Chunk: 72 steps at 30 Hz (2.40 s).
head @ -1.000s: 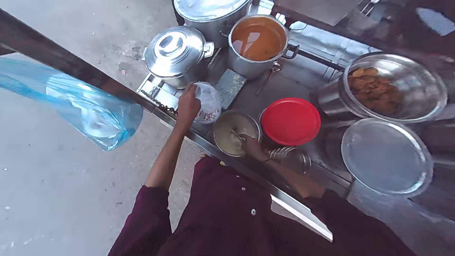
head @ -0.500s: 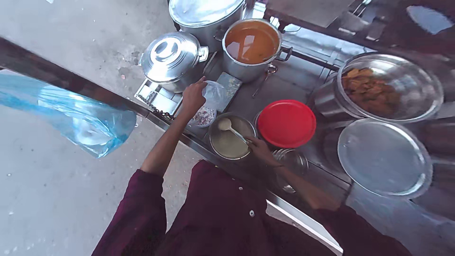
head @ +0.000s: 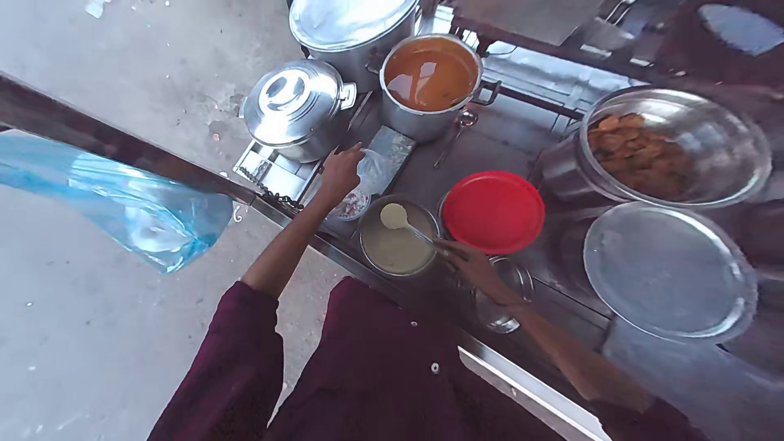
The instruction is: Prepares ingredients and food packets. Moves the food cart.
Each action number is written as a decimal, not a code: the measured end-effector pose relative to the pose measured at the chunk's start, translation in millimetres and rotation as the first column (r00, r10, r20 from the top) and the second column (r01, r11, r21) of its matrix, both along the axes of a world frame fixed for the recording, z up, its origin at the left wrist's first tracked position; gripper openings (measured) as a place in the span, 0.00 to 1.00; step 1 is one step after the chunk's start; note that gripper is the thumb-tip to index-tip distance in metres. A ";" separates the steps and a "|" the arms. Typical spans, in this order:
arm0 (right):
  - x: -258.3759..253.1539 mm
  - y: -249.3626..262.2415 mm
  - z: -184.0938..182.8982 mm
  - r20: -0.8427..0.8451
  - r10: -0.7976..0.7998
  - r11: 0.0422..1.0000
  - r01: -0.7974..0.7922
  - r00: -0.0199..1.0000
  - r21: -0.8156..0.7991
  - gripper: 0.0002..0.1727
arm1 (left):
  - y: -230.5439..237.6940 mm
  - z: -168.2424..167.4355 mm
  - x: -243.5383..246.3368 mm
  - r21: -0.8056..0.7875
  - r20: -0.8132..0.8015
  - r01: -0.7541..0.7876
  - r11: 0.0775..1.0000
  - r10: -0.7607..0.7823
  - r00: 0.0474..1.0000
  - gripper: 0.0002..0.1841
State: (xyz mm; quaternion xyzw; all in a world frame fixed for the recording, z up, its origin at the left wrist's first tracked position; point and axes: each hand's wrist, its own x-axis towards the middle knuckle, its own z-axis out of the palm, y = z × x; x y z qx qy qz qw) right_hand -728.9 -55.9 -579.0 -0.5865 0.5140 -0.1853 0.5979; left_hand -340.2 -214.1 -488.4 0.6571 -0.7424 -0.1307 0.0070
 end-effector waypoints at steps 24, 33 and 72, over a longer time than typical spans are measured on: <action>45.4 -12.3 112.1 -0.770 -0.151 0.545 -0.597 0.620 -0.588 0.32 | 66.2 41.9 -14.5 0.335 -0.676 0.119 0.935 0.150 0.721 0.41; -13.9 -19.5 143.3 0.038 -0.040 0.993 0.044 0.998 -0.107 0.21 | 44.3 38.5 -2.8 0.400 -0.637 0.023 0.916 0.260 0.726 0.43; 48.6 -19.9 -70.2 -0.114 0.110 0.993 -0.106 0.987 0.044 0.20 | 44.1 60.8 43.1 0.185 -0.545 -0.256 0.949 0.316 0.777 0.40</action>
